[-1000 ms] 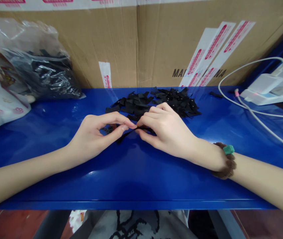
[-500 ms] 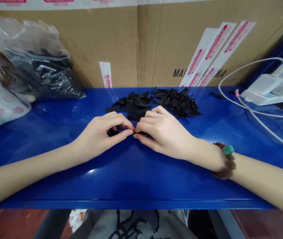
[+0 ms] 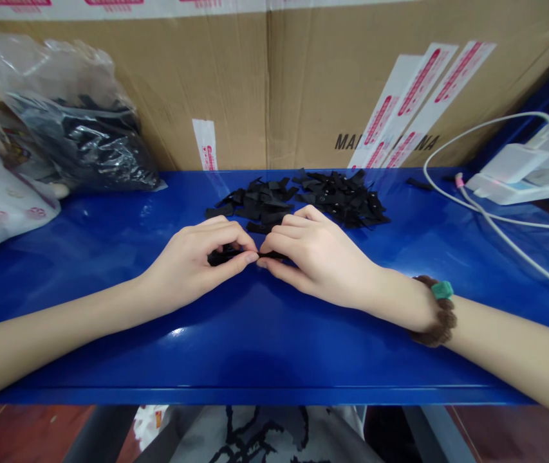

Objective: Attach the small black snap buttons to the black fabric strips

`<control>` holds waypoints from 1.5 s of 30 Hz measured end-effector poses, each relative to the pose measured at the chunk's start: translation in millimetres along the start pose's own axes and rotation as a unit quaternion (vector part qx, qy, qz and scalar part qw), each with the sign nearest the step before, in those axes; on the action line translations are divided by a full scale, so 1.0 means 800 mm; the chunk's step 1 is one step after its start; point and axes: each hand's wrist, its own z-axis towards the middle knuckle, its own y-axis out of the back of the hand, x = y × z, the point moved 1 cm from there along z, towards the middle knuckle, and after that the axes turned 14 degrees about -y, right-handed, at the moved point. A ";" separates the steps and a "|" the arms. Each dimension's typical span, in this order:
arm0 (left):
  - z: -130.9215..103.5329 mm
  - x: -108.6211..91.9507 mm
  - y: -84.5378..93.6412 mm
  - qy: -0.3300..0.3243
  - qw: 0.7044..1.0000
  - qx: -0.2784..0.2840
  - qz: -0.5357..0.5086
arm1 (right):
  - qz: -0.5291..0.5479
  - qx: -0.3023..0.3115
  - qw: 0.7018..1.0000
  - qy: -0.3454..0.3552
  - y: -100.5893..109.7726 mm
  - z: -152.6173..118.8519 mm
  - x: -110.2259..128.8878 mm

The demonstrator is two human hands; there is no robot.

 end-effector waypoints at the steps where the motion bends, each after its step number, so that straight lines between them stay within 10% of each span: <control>1: 0.000 0.000 0.000 0.001 1.000 -0.003 0.000 | 0.003 -0.001 1.000 -0.001 0.000 0.000 0.000; 45: -0.003 0.004 -0.002 -0.015 0.999 0.027 -0.043 | -0.031 0.001 0.999 -0.039 -0.004 0.001 -0.006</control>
